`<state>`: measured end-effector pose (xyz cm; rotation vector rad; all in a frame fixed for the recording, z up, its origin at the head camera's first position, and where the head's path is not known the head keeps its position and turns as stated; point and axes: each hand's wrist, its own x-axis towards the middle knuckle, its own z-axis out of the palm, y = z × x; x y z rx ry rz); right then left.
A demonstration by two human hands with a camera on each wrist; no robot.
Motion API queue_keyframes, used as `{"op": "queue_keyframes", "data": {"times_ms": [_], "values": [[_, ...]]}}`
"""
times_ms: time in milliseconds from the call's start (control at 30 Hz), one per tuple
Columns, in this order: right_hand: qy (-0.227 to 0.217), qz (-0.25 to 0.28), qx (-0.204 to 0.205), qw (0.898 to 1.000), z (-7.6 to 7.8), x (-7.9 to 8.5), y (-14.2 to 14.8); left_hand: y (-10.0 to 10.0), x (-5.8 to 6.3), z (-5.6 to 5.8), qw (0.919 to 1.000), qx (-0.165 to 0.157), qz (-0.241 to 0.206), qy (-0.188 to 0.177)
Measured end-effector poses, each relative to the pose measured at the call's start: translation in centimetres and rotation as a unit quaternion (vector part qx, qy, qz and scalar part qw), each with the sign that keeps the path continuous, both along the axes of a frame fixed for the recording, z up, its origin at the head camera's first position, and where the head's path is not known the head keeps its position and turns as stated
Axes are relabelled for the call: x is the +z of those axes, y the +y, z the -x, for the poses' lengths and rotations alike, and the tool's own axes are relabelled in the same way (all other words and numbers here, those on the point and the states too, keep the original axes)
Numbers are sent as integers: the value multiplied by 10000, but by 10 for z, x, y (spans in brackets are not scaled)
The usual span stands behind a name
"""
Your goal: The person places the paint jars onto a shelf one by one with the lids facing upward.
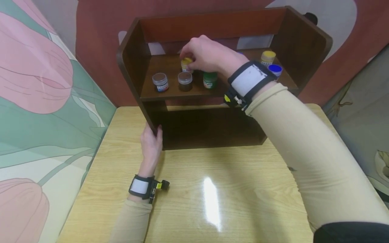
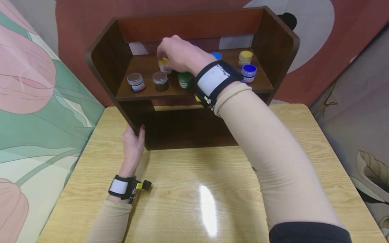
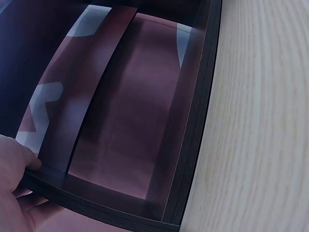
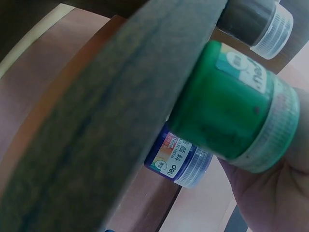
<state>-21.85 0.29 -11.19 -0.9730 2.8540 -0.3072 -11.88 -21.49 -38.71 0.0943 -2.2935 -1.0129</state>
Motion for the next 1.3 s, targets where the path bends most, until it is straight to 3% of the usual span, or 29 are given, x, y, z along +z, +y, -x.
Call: {"op": "queue_keyframes", "data": {"times_ms": [400,667,1067,1200,1300], "values": [[276,-33,76,9996,-2,-1,-1,-2,0,1,9999,-22,48,86],[855,569,-45,9947,-6,0,3,0,0,2,10000,4,66,21],[1629,1613,50,9734,-23,-1,21,0,2,3,10000,52,48,-3],[2040,1954,162,9591,-33,-4,29,0,1,4,10000,39,74,53],[2402,2323,372,9418,-43,-8,37,0,2,3,9999,37,86,60]]}}
